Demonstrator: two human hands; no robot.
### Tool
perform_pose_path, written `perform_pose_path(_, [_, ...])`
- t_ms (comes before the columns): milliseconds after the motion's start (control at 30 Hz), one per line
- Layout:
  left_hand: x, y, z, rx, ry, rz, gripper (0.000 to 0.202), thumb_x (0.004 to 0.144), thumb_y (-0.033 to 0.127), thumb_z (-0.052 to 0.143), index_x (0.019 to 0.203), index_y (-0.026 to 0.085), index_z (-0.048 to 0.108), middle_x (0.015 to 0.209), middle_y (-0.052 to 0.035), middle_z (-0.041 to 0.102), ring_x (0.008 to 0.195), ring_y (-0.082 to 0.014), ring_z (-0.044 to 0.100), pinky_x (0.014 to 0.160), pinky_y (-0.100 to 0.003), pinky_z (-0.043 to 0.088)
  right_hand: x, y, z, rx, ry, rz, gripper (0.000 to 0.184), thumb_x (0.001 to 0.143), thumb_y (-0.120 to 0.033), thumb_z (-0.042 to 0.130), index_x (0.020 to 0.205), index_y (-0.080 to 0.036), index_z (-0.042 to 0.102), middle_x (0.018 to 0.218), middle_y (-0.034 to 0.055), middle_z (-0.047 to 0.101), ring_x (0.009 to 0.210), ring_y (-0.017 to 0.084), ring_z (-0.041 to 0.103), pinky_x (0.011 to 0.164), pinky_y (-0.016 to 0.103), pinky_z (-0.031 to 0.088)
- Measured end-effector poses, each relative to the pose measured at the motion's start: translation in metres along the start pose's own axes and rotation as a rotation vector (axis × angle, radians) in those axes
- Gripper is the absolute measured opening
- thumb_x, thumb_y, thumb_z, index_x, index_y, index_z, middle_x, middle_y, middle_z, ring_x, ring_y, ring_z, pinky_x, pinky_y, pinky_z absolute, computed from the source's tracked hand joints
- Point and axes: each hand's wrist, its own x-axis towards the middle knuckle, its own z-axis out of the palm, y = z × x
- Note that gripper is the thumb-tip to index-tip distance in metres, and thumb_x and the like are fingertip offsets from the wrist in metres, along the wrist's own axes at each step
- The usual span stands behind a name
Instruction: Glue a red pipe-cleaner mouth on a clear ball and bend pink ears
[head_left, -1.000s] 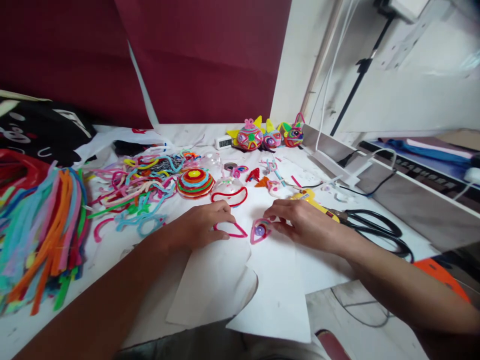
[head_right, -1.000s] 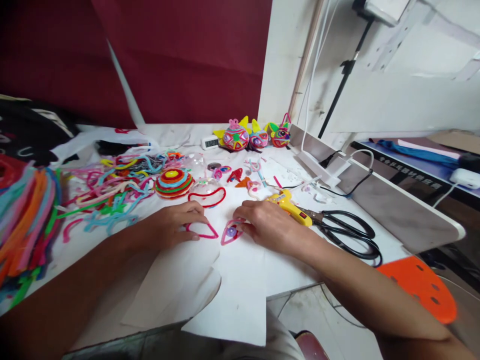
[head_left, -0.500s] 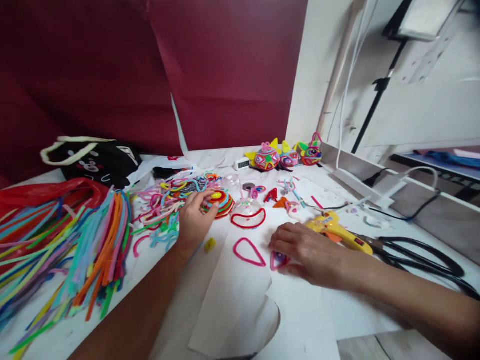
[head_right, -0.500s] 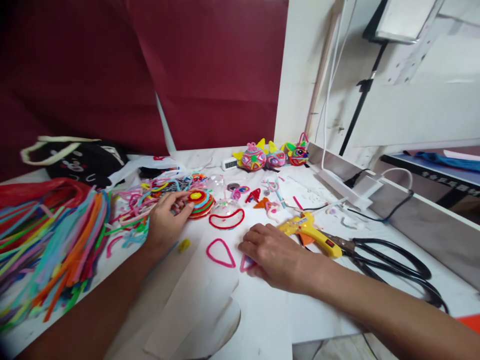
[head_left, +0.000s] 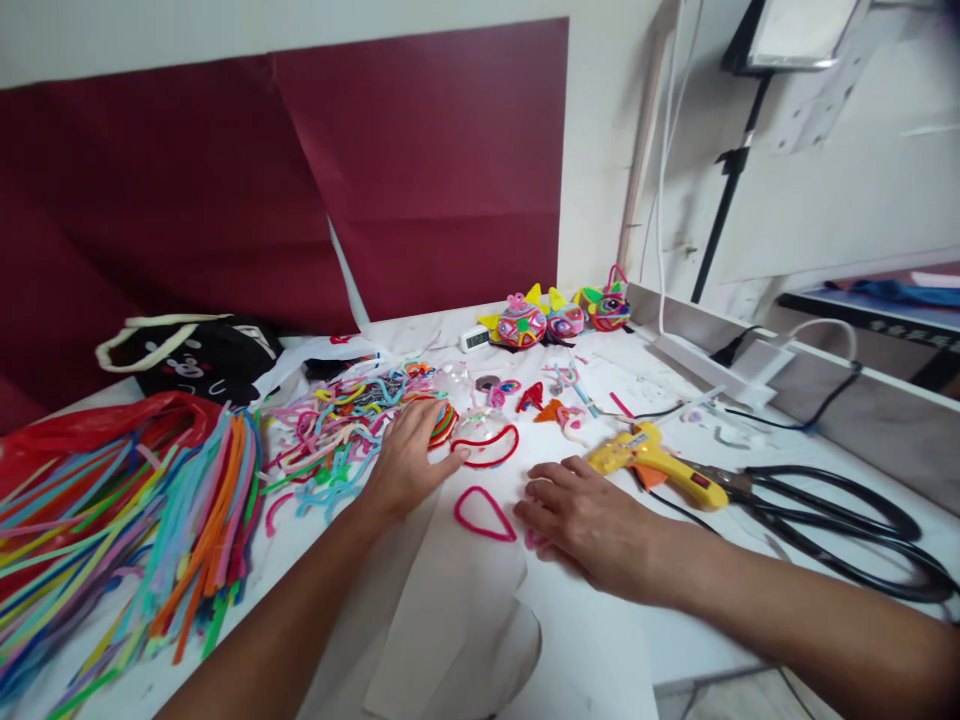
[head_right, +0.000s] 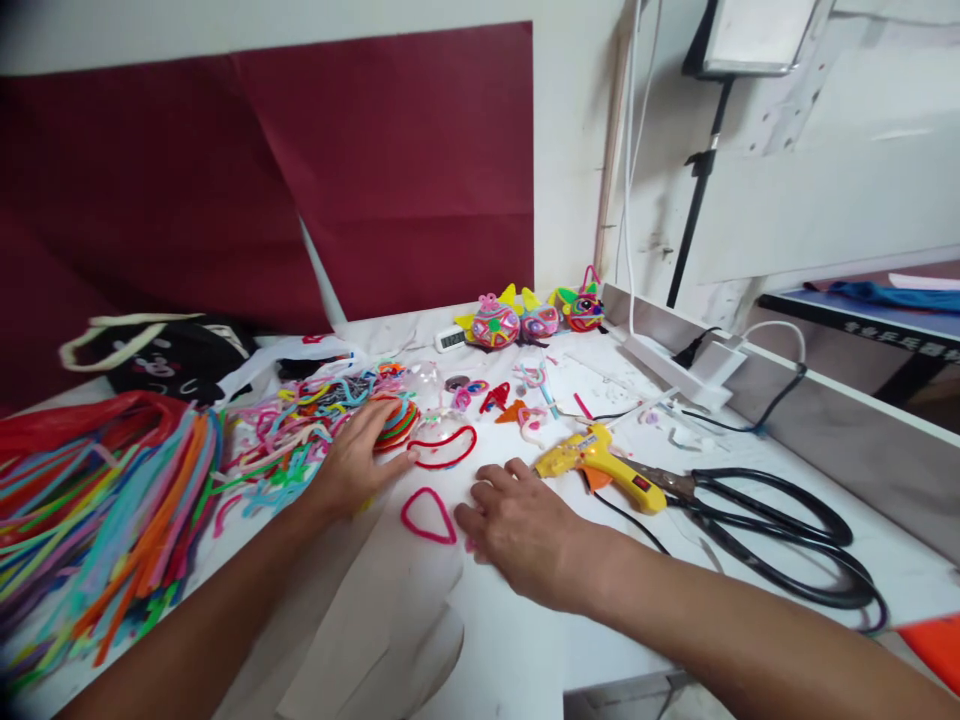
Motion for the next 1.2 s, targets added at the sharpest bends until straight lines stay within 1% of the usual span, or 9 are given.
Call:
perform_pose_path(133, [0.012,0.006,0.000,0.051,-0.150,0.051,0.082,0.079,0.059,0.057,0.142,0.010,0.037,0.147,-0.0194,0.042,0.139,-0.0352,0.031,0.111,-0.052,0.027,-0.001,0.002,0.001,-0.058,-0.032,0.007,0.032,0.086,-0.014,0.054,0.117,-0.017,0.059,0.117,0.0148,0.063,0.121,0.034,0.048,0.089,0.048,0.037])
perform_pose_path(267, [0.025,0.009,0.003,0.064,-0.250,0.083,0.090,0.074,0.062,0.059,0.145,0.013,0.034,0.149,-0.0183,0.041,0.141,-0.0375,0.029,0.111,-0.054,0.025,0.001,0.003,0.000,-0.082,-0.081,0.024,0.025,0.091,-0.014,0.048,0.113,-0.017,0.061,0.110,0.0132,0.066,0.118,0.032,0.051,0.087,0.046,0.038])
perform_pose_path(433, [0.035,0.010,0.006,0.054,-0.307,0.126,0.088,0.074,0.062,0.059,0.144,0.014,0.037,0.147,-0.0175,0.044,0.140,-0.0367,0.030,0.113,-0.054,0.020,0.002,0.003,-0.008,-0.100,-0.091,0.014,0.021,0.092,-0.015,0.046,0.108,-0.016,0.061,0.100,0.0116,0.067,0.100,0.027,0.057,0.082,0.041,0.037])
perform_pose_path(500, [0.036,0.010,0.006,0.044,-0.322,0.140,0.088,0.072,0.062,0.061,0.144,0.017,0.038,0.147,-0.0167,0.044,0.140,-0.0356,0.031,0.114,-0.053,0.018,0.002,0.003,-0.010,-0.108,-0.059,0.005,0.020,0.091,-0.016,0.046,0.104,-0.015,0.061,0.097,0.0112,0.067,0.095,0.025,0.058,0.080,0.040,0.035])
perform_pose_path(633, [0.038,0.013,0.006,0.030,-0.327,0.129,0.093,0.067,0.063,0.065,0.143,0.018,0.039,0.145,-0.0182,0.046,0.136,-0.0369,0.038,0.111,-0.052,0.025,0.002,0.004,-0.010,-0.134,0.002,0.002,0.021,0.085,-0.020,0.052,0.103,-0.015,0.060,0.090,0.0105,0.067,0.089,0.025,0.058,0.078,0.039,0.033])
perform_pose_path(767, [0.039,0.020,0.005,0.026,-0.312,0.110,0.086,0.068,0.052,0.065,0.142,0.016,0.040,0.139,-0.0190,0.053,0.130,-0.0375,0.046,0.109,-0.051,0.030,0.001,0.007,-0.013,-0.144,0.024,0.015,0.025,0.083,-0.026,0.056,0.104,-0.014,0.059,0.088,0.0106,0.067,0.085,0.025,0.059,0.079,0.039,0.033])
perform_pose_path(867, [0.038,0.025,0.002,0.016,-0.312,0.108,0.085,0.068,0.048,0.064,0.142,0.014,0.040,0.140,-0.0199,0.051,0.130,-0.0374,0.046,0.110,-0.051,0.028,0.000,0.009,-0.015,-0.071,0.031,0.022,0.019,0.085,-0.019,0.053,0.102,-0.015,0.060,0.088,0.0094,0.068,0.085,0.022,0.060,0.080,0.036,0.035])
perform_pose_path(1033, [0.033,0.023,-0.001,-0.009,-0.325,0.120,0.083,0.069,0.047,0.064,0.142,0.016,0.040,0.143,-0.0171,0.049,0.130,-0.0339,0.047,0.110,-0.047,0.032,0.000,0.013,-0.011,0.043,0.037,0.033,0.023,0.087,-0.011,0.050,0.107,-0.015,0.062,0.095,0.0103,0.068,0.090,0.021,0.061,0.081,0.035,0.038])
perform_pose_path(1200, [0.026,0.018,0.002,-0.041,-0.295,0.124,0.081,0.071,0.046,0.064,0.142,0.017,0.038,0.145,-0.0161,0.047,0.134,-0.0319,0.043,0.115,-0.050,0.019,-0.001,0.017,-0.010,0.233,0.058,0.068,0.029,0.088,-0.011,0.052,0.115,-0.016,0.062,0.103,0.0117,0.068,0.094,0.020,0.063,0.080,0.031,0.043])
